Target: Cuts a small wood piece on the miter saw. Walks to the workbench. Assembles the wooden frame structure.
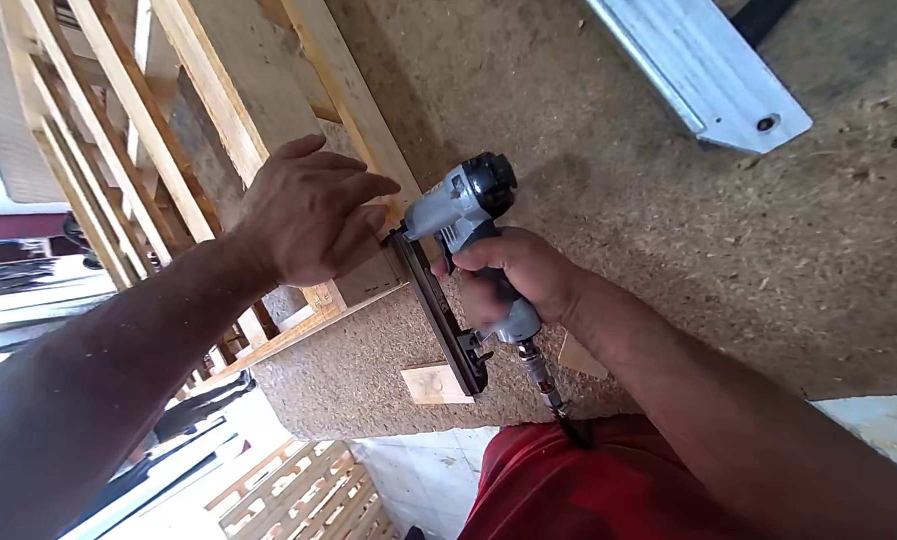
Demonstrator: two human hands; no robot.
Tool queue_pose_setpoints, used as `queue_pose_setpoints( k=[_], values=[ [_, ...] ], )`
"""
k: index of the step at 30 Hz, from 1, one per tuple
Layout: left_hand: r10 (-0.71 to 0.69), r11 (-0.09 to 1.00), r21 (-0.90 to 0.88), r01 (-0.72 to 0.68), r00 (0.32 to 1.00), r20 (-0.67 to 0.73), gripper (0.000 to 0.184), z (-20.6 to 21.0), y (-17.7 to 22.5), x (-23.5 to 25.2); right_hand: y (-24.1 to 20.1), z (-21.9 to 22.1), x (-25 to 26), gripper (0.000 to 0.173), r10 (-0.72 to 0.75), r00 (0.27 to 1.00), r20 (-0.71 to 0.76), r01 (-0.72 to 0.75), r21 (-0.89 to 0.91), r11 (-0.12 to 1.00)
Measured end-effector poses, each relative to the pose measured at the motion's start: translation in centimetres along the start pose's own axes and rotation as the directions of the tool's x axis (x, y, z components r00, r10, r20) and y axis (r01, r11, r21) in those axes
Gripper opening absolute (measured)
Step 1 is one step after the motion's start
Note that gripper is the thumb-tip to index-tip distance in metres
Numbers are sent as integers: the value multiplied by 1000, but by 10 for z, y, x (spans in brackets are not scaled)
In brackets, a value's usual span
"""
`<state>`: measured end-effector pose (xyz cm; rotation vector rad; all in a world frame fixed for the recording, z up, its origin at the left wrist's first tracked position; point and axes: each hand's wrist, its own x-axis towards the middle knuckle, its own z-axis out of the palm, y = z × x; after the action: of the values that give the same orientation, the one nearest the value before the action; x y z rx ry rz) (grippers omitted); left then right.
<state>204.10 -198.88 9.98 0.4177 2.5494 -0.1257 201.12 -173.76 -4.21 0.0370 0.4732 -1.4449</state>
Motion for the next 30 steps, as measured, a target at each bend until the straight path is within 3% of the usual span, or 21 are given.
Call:
queue_pose_setpoints(
  k=[15,26,30],
  values=[
    [-2,999,-45,-2,997,-79,63,4,-2,-2,0,-2,1,26,29,996,82,-29,-2,1000],
    [0,999,-37,-3,996,-91,63,6,-2,-2,15,-1,-14,20,42,996,79,-43,5,999],
    [-10,999,-41,7,996,-90,62,6,-1,-1,19,2,-19,25,25,998,60,-23,-27,999]
  ],
)
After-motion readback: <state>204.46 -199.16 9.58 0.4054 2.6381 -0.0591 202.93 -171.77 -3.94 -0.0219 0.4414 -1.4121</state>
